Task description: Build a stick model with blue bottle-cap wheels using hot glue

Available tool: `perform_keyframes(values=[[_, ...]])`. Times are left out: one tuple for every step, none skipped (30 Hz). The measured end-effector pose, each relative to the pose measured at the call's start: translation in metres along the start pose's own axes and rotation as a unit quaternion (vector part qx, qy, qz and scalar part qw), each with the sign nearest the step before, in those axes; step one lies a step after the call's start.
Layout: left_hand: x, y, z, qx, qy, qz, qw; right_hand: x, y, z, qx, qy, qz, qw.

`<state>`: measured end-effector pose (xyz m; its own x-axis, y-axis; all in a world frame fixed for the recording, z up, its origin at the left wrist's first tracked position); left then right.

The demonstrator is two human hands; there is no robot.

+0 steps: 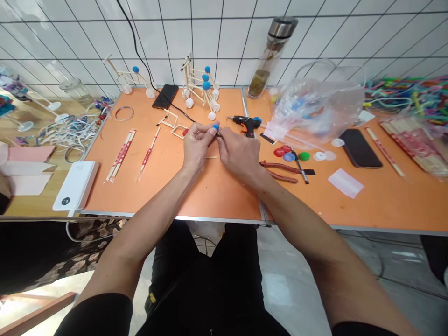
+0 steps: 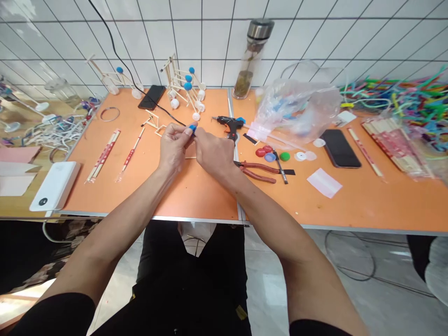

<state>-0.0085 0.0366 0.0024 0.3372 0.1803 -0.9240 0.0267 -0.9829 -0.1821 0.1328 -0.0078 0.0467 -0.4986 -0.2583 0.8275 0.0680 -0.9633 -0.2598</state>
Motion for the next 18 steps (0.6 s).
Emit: perform_keyframes(values=[[-0.002, 0.0, -0.001, 0.013, 0.003, -0.011, 1.0, -0.004, -0.003, 0.0, 0.023, -0.11, -0.043, 0.993], [-0.004, -0.001, -0.002, 0.027, 0.005, -0.022, 0.999, -0.008, -0.005, -0.002, 0.065, -0.22, -0.092, 0.969], [-0.006, -0.001, -0.003, 0.039, 0.007, -0.029, 0.999, -0.01, -0.007, -0.003, 0.1, -0.28, -0.121, 0.947], [-0.007, -0.002, -0.003, 0.045, 0.006, -0.032, 0.998, -0.012, -0.009, -0.005, 0.128, -0.314, -0.139, 0.93], [-0.007, -0.003, -0.003, 0.045, 0.0, -0.032, 0.998, -0.012, -0.01, -0.005, 0.125, -0.373, -0.151, 0.907], [-0.006, -0.004, -0.002, 0.039, -0.01, -0.031, 0.999, -0.012, -0.011, -0.005, 0.109, -0.393, -0.142, 0.902], [-0.006, -0.005, 0.0, 0.03, -0.024, -0.031, 0.999, -0.012, -0.011, -0.004, 0.086, -0.402, -0.127, 0.903], [-0.005, -0.006, 0.002, 0.021, -0.04, -0.034, 0.998, -0.012, -0.011, -0.003, 0.057, -0.388, -0.102, 0.914], [-0.006, -0.006, 0.003, 0.014, -0.057, -0.042, 0.997, -0.011, -0.01, -0.001, 0.026, -0.349, -0.072, 0.934], [-0.007, -0.006, 0.005, 0.008, -0.073, -0.054, 0.996, -0.009, -0.009, 0.001, 0.001, -0.295, -0.044, 0.954], [-0.009, -0.005, 0.006, 0.003, -0.086, -0.069, 0.994, -0.008, -0.008, 0.003, -0.022, -0.234, -0.022, 0.972], [-0.011, -0.004, 0.006, 0.0, -0.097, -0.082, 0.992, -0.007, -0.007, 0.005, -0.04, -0.168, -0.004, 0.985], [-0.013, -0.003, 0.006, -0.003, -0.105, -0.094, 0.99, -0.006, -0.006, 0.006, -0.051, -0.102, 0.009, 0.993], [-0.014, -0.003, 0.007, -0.005, -0.109, -0.099, 0.989, -0.006, -0.006, 0.007, -0.053, -0.042, 0.015, 0.998], [-0.015, -0.002, 0.007, -0.006, -0.111, -0.099, 0.989, -0.006, -0.005, 0.007, -0.049, 0.007, 0.017, 0.999], [-0.014, -0.003, 0.007, -0.006, -0.108, -0.092, 0.99, -0.006, -0.005, 0.007, -0.041, 0.044, 0.016, 0.998], [-0.013, -0.004, 0.008, -0.006, -0.1, -0.08, 0.992, -0.007, -0.005, 0.007, -0.032, 0.07, 0.014, 0.997], [-0.012, -0.005, 0.009, -0.005, -0.087, -0.063, 0.994, -0.007, -0.004, 0.006, -0.023, 0.088, 0.012, 0.996]])
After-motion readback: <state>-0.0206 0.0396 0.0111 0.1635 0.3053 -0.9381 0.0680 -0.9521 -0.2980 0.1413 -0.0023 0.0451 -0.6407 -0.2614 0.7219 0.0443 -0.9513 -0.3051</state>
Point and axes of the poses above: each hand's wrist, its own y-axis away from the middle knuckle, its own z-axis out of the back of the hand, x = y × z, the point moved 4 cm from there along -y, towards the middle knuckle, and after that the axes turned 11 degrees about -y, right-handed, at the moved point
